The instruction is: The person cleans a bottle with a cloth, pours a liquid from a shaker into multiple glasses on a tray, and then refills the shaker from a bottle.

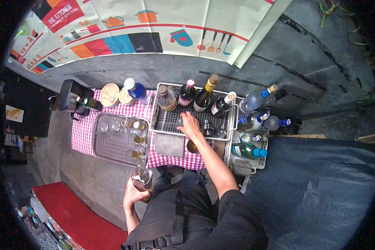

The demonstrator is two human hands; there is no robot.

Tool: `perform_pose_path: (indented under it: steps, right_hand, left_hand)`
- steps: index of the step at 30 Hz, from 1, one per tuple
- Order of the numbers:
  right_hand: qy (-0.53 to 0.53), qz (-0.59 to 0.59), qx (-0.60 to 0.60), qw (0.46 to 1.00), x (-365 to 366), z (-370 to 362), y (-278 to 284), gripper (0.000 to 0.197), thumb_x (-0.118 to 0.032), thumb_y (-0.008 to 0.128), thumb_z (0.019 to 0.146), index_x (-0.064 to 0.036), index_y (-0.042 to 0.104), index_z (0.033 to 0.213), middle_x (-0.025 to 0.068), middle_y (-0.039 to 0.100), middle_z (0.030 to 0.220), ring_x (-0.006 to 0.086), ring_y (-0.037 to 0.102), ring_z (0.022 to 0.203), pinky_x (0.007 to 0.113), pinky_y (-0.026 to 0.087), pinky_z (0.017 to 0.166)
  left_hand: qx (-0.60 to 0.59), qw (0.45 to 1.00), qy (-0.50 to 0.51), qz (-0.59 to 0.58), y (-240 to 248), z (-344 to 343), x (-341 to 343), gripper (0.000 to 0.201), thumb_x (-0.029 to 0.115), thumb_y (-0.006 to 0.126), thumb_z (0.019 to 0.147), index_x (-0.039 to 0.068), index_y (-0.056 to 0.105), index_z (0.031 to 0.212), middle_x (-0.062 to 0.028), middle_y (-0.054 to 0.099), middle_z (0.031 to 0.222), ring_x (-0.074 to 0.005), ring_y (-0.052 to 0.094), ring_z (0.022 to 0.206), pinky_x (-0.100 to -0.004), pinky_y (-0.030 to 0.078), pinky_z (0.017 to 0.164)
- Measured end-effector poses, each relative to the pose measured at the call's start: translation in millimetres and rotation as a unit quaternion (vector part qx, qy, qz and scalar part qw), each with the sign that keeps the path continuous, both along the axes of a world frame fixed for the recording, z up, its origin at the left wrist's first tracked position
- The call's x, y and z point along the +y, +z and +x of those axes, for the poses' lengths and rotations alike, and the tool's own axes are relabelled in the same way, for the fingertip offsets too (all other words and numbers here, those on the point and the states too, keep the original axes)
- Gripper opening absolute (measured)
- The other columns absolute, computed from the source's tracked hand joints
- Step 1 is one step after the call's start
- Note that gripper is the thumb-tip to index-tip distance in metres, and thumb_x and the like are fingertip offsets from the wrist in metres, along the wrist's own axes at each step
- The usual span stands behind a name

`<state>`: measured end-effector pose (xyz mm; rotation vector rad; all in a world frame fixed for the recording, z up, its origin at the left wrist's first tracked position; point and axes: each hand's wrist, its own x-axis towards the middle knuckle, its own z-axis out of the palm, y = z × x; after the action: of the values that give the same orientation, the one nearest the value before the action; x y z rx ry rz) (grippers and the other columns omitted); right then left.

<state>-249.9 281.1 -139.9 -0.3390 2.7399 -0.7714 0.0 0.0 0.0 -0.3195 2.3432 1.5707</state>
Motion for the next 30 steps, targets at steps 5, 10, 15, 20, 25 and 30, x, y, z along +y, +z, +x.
perform_pose_path:
  steps: [5, 10, 15, 20, 25, 30]
  right_hand:
    - [-0.160, -0.191, 0.062, 0.966, 22, 29, 54, 0.040, -0.023, 0.076, 0.091, -0.0014, 0.065, 0.122, 0.0171, 0.067, 0.114, 0.0343, 0.069, 0.101, 0.043, 0.056, 0.087]
    - [-0.306, -0.151, 0.141, 0.929, 85, 126, 19, 0.014, -0.005, 0.062, 0.095, -0.0009, 0.062, 0.109, 0.0186, 0.068, 0.099, 0.0365, 0.068, 0.095, 0.045, 0.054, 0.081]
    - [-0.228, -0.082, 0.048, 0.969, 93, 177, -25, 0.064, -0.010, 0.085, 0.076, -0.0053, 0.056, 0.133, 0.0192, 0.058, 0.123, 0.0398, 0.060, 0.113, 0.046, 0.052, 0.093]
    - [-0.241, -0.096, 0.083, 0.962, 89, 174, -40, 0.041, -0.008, 0.080, 0.080, -0.0045, 0.064, 0.118, 0.0162, 0.062, 0.116, 0.0387, 0.065, 0.102, 0.047, 0.054, 0.086]
    - [-0.288, -0.194, 0.094, 0.933, 91, 191, -20, 0.039, -0.010, 0.081, 0.082, -0.0043, 0.066, 0.118, 0.0133, 0.063, 0.118, 0.0300, 0.067, 0.100, 0.040, 0.056, 0.077]
    - [-0.134, -0.321, 0.042, 0.937, 92, 205, 110, 0.040, -0.010, 0.083, 0.081, -0.0035, 0.072, 0.118, 0.0064, 0.067, 0.111, 0.0173, 0.066, 0.084, 0.028, 0.053, 0.070]
  left_hand:
    - [-0.087, 0.994, 0.021, 0.068, 6, -12, 7, 0.071, 0.014, 0.086, 0.056, 0.002, 0.059, 0.121, -0.0083, 0.068, 0.100, -0.0180, 0.063, 0.091, -0.0361, 0.054, 0.083]
    - [-0.028, 0.998, -0.036, 0.034, -8, -18, 14, 0.073, 0.014, 0.087, 0.056, 0.002, 0.059, 0.121, -0.0088, 0.068, 0.102, -0.0184, 0.063, 0.092, -0.0366, 0.054, 0.085]
    - [-0.035, 0.996, -0.071, 0.029, -6, -29, 29, 0.074, 0.015, 0.088, 0.056, 0.002, 0.059, 0.122, -0.0097, 0.069, 0.106, -0.0190, 0.064, 0.095, -0.0365, 0.053, 0.088]
    - [-0.048, 0.991, -0.107, 0.065, -15, -33, 43, 0.083, 0.015, 0.090, 0.054, 0.001, 0.058, 0.130, -0.0107, 0.069, 0.114, -0.0198, 0.065, 0.104, -0.0373, 0.053, 0.093]
    - [-0.028, 0.990, -0.126, 0.053, -20, -29, 61, 0.082, 0.018, 0.091, 0.057, 0.001, 0.058, 0.131, -0.0121, 0.069, 0.115, -0.0214, 0.066, 0.105, -0.0386, 0.053, 0.094]
    - [-0.009, 0.978, -0.207, 0.017, -21, -30, 81, 0.082, 0.019, 0.091, 0.058, 0.000, 0.058, 0.130, -0.0154, 0.071, 0.114, -0.0250, 0.069, 0.106, -0.0390, 0.054, 0.093]
